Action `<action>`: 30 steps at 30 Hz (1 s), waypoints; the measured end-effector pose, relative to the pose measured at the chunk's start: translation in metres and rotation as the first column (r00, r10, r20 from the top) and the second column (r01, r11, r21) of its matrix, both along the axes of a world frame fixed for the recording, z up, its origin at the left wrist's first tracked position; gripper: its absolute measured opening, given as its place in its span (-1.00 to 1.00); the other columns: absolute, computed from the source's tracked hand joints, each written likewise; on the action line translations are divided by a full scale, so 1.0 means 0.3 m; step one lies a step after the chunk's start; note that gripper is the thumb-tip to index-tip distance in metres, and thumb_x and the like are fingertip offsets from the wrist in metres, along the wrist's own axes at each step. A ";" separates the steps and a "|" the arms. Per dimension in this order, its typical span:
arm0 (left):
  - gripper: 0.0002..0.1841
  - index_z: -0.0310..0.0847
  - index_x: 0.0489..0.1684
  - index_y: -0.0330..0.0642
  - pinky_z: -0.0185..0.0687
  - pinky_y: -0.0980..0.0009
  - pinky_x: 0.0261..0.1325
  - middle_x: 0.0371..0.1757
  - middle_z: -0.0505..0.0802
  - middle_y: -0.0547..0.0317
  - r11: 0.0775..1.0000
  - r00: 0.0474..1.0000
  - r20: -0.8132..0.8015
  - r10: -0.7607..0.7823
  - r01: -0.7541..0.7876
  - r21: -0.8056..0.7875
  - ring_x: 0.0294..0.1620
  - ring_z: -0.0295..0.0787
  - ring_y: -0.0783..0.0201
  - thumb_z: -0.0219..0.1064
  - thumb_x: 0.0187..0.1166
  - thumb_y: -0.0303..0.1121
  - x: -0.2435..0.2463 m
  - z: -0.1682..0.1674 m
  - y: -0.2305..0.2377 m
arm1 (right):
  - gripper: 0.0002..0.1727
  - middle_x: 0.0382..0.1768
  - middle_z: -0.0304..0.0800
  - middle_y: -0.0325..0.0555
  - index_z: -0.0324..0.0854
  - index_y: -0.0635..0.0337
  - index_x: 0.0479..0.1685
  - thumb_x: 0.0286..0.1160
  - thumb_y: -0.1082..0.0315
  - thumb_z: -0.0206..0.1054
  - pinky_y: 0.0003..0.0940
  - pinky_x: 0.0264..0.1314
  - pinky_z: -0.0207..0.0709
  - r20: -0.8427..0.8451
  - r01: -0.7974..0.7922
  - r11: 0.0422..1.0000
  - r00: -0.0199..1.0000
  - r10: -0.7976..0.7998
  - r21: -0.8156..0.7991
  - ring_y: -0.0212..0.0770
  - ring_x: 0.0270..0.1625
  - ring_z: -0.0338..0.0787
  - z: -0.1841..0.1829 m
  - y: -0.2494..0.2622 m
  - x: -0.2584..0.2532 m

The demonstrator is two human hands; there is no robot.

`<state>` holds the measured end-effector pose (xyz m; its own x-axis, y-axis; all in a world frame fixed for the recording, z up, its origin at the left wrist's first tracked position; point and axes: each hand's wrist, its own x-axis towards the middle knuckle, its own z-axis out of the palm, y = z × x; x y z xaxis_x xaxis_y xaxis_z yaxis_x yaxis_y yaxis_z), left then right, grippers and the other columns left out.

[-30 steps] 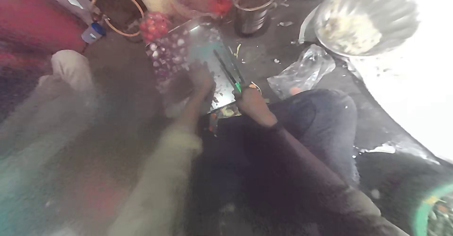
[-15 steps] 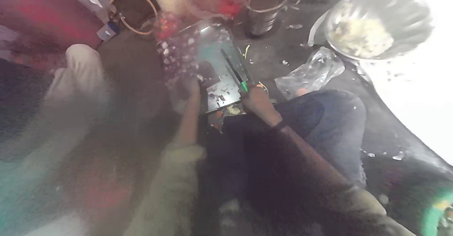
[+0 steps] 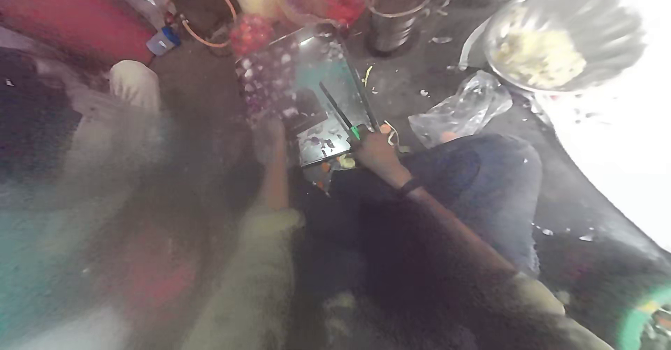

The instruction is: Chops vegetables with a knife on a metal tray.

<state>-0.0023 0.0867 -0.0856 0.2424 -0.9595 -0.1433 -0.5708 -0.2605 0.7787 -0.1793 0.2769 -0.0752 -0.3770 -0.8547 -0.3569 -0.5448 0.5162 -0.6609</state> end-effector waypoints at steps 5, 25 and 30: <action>-0.64 0.68 0.30 -0.27 0.77 -0.05 0.21 0.20 0.83 -0.22 0.997 0.997 0.010 -0.078 0.077 0.028 0.13 0.82 -0.07 0.42 0.56 -0.39 0.024 -0.015 -0.009 | -0.57 -0.27 0.81 0.21 0.55 0.20 0.32 0.79 0.04 0.18 0.33 -0.16 0.68 -0.050 -0.044 0.998 0.998 0.046 0.041 0.29 -0.18 0.87 0.012 -0.021 0.012; -0.67 0.86 0.15 -0.01 0.60 -0.10 0.50 0.28 0.89 0.12 0.855 0.832 0.438 -0.341 0.468 -0.223 0.35 0.80 0.07 0.50 0.40 -0.44 -0.040 -0.048 0.032 | -0.56 -0.21 0.82 0.21 0.55 0.15 0.33 0.71 0.03 0.27 0.33 -0.16 0.68 -0.067 -0.145 0.987 0.986 0.150 0.074 0.29 -0.11 0.86 -0.014 -0.017 0.094; -0.67 0.83 0.23 -0.12 0.59 -0.02 0.54 0.29 0.88 0.01 0.854 0.844 0.401 -0.355 0.468 -0.228 0.36 0.80 0.04 0.44 0.51 -0.43 -0.059 -0.034 0.009 | -0.58 -0.15 0.83 0.19 0.52 0.17 0.31 0.74 0.04 0.22 0.31 -0.07 0.68 -0.034 -0.146 0.978 0.988 0.152 0.149 0.26 -0.06 0.87 -0.029 -0.056 0.109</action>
<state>-0.0200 0.0893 -0.0958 -0.2068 -0.9599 0.1891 -0.8074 0.2767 0.5211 -0.1467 0.2600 -0.0837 -0.2676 -0.8428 -0.4670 -0.6503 0.5156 -0.5579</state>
